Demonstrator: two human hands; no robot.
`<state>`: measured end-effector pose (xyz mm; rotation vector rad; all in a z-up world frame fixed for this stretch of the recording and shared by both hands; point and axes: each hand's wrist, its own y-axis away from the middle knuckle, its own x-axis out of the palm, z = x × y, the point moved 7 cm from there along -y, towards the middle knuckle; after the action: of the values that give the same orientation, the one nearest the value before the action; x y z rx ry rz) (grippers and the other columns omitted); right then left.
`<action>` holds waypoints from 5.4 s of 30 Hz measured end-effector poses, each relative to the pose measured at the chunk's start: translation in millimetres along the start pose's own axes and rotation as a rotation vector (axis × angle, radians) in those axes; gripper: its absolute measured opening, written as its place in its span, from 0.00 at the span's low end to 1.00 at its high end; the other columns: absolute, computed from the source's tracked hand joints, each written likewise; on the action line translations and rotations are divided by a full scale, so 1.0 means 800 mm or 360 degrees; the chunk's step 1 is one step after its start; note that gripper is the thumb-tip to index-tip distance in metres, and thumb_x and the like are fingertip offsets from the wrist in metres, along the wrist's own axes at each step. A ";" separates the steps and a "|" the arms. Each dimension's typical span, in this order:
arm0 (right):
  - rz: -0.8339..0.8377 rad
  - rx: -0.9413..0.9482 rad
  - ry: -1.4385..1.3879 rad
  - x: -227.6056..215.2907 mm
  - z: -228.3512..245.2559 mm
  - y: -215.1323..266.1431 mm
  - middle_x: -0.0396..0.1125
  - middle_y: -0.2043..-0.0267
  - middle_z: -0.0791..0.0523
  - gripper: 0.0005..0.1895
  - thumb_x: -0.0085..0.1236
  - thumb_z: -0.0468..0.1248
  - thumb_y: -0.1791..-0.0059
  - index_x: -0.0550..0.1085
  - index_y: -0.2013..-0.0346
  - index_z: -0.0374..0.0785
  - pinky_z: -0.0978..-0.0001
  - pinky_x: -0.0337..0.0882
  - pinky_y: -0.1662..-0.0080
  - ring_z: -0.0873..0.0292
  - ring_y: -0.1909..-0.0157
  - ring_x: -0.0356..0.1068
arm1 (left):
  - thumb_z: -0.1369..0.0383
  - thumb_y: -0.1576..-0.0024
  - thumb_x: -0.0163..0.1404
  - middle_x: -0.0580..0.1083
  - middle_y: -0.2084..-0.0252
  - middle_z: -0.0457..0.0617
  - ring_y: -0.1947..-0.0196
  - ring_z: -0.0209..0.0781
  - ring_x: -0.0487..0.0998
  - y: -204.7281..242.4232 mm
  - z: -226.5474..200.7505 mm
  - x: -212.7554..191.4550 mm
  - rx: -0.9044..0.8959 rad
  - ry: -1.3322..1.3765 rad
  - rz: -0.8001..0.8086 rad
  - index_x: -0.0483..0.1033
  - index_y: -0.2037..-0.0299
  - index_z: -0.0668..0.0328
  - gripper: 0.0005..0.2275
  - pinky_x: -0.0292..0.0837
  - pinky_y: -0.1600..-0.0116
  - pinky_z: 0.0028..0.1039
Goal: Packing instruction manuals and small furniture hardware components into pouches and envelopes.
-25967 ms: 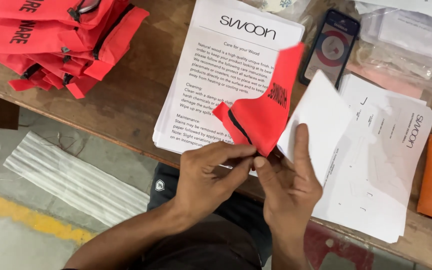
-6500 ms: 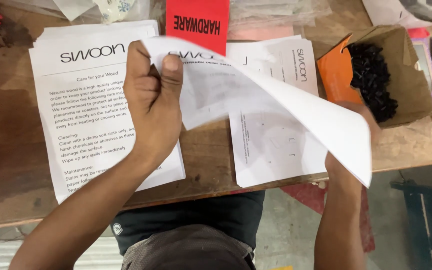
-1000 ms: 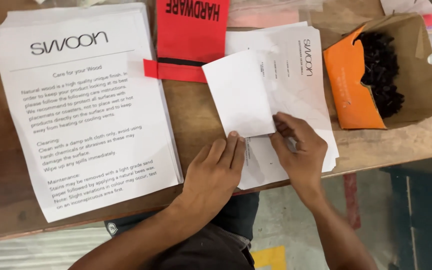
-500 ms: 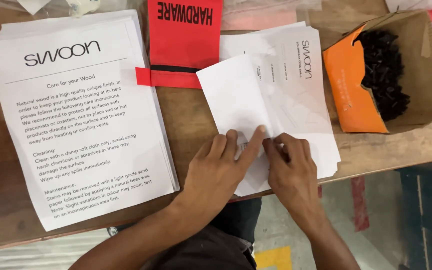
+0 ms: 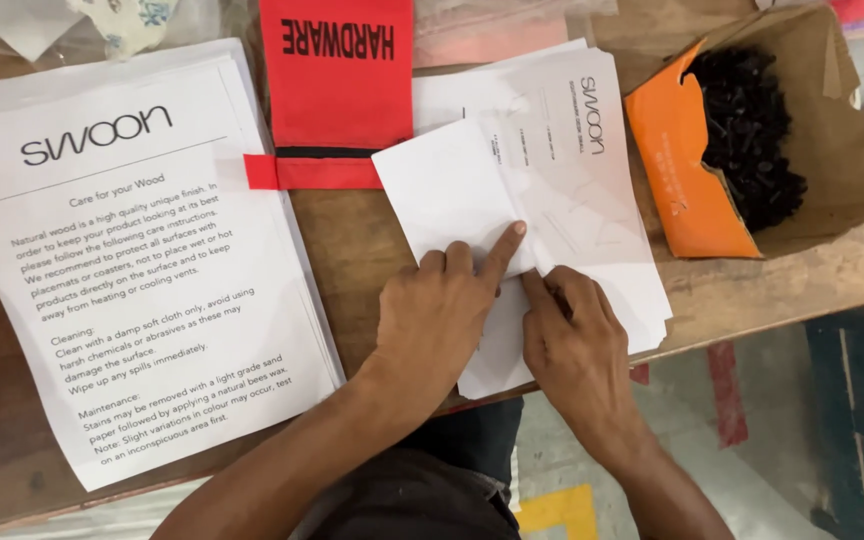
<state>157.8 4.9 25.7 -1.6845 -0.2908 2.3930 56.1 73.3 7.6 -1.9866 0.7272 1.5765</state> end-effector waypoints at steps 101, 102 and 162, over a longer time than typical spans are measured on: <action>-0.0128 0.0649 -0.0912 -0.017 -0.069 -0.040 0.70 0.64 0.54 0.09 0.65 0.35 0.48 0.80 0.61 0.29 0.74 0.68 0.64 0.66 0.63 0.67 | 0.63 0.50 0.59 0.74 0.61 0.54 0.62 0.57 0.78 0.012 0.028 -0.056 0.0207 0.0799 -0.0524 0.77 0.59 0.62 0.14 0.76 0.61 0.42; -0.0309 0.0539 -0.0736 -0.036 -0.064 -0.040 0.71 0.60 0.52 0.10 0.65 0.34 0.48 0.79 0.58 0.28 0.74 0.73 0.62 0.65 0.60 0.70 | 0.62 0.50 0.59 0.73 0.63 0.56 0.64 0.56 0.79 0.001 0.022 -0.034 0.0195 0.0732 -0.0417 0.77 0.61 0.62 0.13 0.77 0.62 0.43; -0.0679 0.0849 -0.2307 0.020 -0.066 0.070 0.73 0.59 0.53 0.04 0.56 0.21 0.49 0.77 0.62 0.28 0.73 0.72 0.50 0.63 0.57 0.71 | 0.72 0.47 0.53 0.71 0.56 0.47 0.57 0.44 0.76 0.029 -0.013 -0.073 0.0685 0.0469 -0.0678 0.77 0.51 0.62 0.14 0.77 0.55 0.35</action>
<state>199.2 -42.4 -21.4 0.4578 -0.1303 2.4937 37.0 54.8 65.3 -1.8983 0.6311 0.8143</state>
